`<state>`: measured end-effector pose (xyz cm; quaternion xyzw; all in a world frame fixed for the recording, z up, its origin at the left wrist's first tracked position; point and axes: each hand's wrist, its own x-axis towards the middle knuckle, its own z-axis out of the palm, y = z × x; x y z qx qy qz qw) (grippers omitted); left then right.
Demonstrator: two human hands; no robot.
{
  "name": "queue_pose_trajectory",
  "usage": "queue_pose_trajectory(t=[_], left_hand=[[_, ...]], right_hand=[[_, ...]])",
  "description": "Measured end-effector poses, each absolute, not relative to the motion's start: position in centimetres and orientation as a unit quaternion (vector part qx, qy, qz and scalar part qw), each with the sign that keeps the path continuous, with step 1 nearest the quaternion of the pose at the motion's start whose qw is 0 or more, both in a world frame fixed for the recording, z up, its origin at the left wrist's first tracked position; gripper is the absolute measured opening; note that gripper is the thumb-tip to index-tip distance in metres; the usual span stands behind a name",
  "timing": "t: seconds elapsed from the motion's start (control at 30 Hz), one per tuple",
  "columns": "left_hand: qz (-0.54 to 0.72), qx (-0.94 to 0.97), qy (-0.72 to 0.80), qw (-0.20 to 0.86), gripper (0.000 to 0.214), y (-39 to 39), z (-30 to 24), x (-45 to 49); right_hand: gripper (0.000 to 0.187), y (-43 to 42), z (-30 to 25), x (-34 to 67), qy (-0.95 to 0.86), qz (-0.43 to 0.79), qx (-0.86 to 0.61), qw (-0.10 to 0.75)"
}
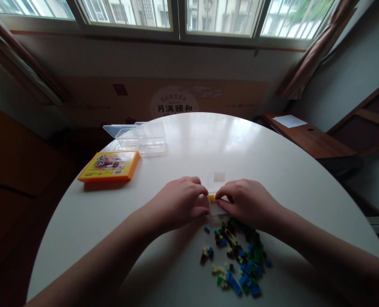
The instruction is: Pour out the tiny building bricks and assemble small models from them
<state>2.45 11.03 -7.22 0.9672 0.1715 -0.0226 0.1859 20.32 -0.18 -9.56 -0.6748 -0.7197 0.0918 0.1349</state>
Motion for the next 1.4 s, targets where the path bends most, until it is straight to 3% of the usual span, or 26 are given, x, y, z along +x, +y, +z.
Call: queue_pose_trajectory(t=[1.4], left_hand=[[-0.019,0.973,0.164,0.161,0.018,10.74,-7.32,2.41]], right_hand=[[0.018,-0.34,-9.67,20.13,-0.727,0.057,-0.673,0.121]])
